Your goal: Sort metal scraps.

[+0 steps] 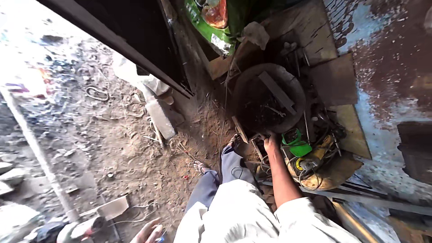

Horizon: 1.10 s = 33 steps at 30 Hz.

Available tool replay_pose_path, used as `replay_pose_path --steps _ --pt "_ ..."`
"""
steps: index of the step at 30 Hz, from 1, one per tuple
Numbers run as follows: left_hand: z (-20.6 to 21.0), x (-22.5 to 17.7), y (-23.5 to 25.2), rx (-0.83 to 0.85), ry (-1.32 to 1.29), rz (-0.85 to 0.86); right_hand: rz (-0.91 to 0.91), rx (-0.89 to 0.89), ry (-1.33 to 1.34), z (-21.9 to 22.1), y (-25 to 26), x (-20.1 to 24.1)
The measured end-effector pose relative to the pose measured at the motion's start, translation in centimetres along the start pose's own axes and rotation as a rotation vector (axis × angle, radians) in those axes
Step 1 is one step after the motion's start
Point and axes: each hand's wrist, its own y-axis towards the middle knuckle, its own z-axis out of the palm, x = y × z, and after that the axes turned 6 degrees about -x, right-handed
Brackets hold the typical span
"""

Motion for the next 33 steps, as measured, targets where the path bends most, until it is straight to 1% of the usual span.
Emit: replay_pose_path --steps 1,4,7,11,15,18,22,26,30,33 --pt "0.2 -0.2 1.4 0.010 -0.019 0.024 -0.027 0.002 -0.013 -0.1 -0.1 0.0" --pt "1.4 -2.3 5.7 0.037 -0.082 0.115 -0.086 0.009 -0.092 -0.5 -0.2 0.0" --pt "3.8 -6.0 9.8 0.085 -0.154 0.195 -0.100 0.002 -0.126 -1.1 -0.1 -0.6" --pt "7.7 -13.0 14.7 0.199 -0.200 0.235 -0.108 0.002 -0.130 -1.7 -0.5 -1.3" --pt "12.1 -21.1 19.5 0.253 -0.283 0.274 -0.118 -0.015 -0.179 -1.8 -0.3 -0.9" --pt "15.8 -27.2 22.9 0.273 -0.452 0.237 -0.144 0.002 -0.213 -2.2 0.2 -0.1" --pt "20.2 -33.1 27.1 0.247 -0.682 0.149 -0.150 0.053 -0.292 -3.0 1.2 1.5" --pt "22.8 -35.7 29.2 0.283 -0.835 0.101 -0.141 0.044 -0.373 -3.0 1.6 3.5" --pt "24.2 -36.4 31.1 0.259 -0.914 0.048 -0.138 0.118 -0.428 -3.4 2.3 5.3" --pt "24.6 -36.8 32.5 0.208 -0.952 0.100 -0.183 0.174 -0.496 -4.0 2.7 6.1"
